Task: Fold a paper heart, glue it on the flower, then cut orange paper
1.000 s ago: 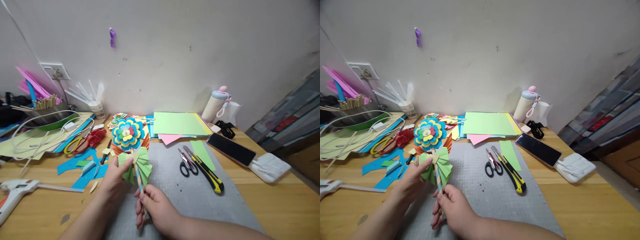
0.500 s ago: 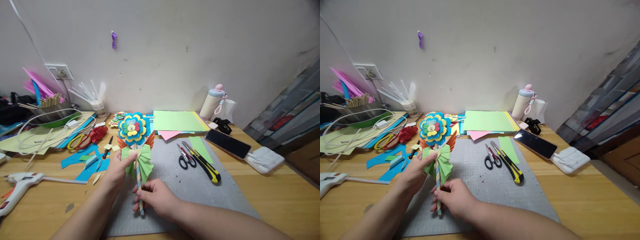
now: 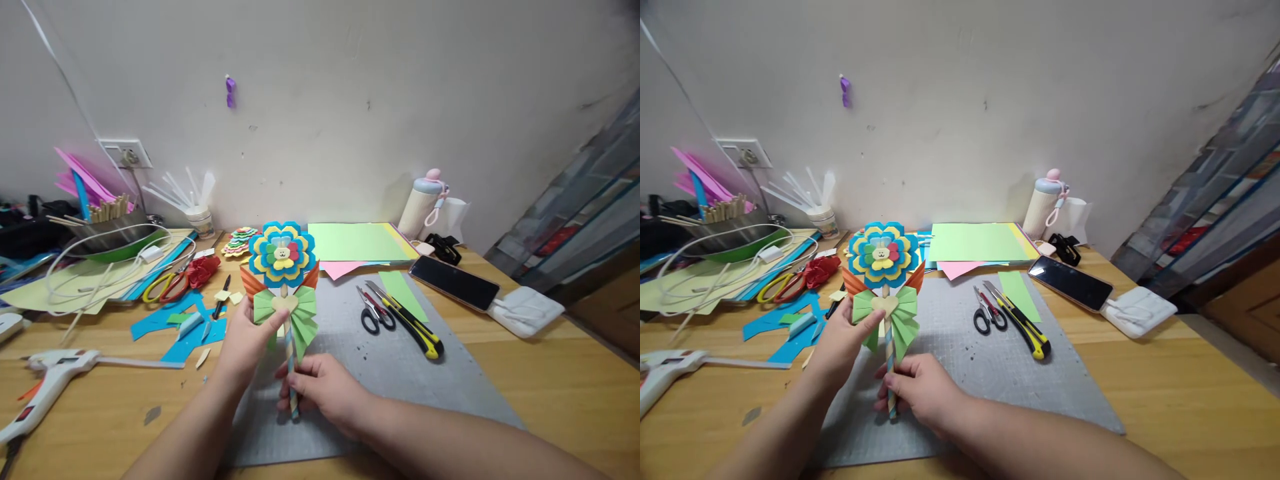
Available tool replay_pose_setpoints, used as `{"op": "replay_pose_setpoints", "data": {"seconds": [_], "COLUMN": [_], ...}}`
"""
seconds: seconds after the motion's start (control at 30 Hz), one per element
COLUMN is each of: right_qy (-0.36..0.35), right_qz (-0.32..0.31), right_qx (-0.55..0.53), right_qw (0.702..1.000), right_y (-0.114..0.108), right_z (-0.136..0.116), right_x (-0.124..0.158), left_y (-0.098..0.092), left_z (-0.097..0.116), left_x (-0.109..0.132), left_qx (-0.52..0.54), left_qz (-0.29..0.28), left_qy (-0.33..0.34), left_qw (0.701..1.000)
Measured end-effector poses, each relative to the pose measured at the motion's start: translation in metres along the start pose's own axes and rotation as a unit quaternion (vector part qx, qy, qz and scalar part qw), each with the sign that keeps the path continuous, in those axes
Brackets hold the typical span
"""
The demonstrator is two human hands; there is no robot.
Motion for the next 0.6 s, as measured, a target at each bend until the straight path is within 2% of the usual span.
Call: {"op": "replay_pose_setpoints", "data": {"seconds": [0.13, 0.37, 0.47, 0.6], "right_qy": [0.023, 0.087, 0.104, 0.107], "right_qz": [-0.001, -0.024, -0.039, -0.039], "right_qx": [0.005, 0.023, 0.034, 0.03], "right_qw": [1.0, 0.996, 0.993, 0.993], "right_y": [0.0, -0.01, -0.01, -0.01], "right_z": [0.003, 0.02, 0.025, 0.028], "right_x": [0.007, 0.025, 0.027, 0.027], "left_y": [0.008, 0.024, 0.024, 0.02], "left_z": [0.005, -0.038, -0.05, -0.053], "left_x": [0.008, 0.017, 0.017, 0.017], "left_qx": [-0.01, 0.062, 0.06, 0.04], "left_qz": [-0.018, -0.035, -0.02, 0.002], "left_qy": [0.026, -0.105, -0.126, -0.14], "left_qw": [0.999, 0.992, 0.99, 0.989]}}
Point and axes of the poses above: each hand's wrist, its own x-axis away from the middle knuckle, its own y-axis out of the palm, z = x × y, the point moved 10 cm from there along -x, towards the middle knuckle, and after that the axes turned 13 degrees about z, right-handed, at the moved point
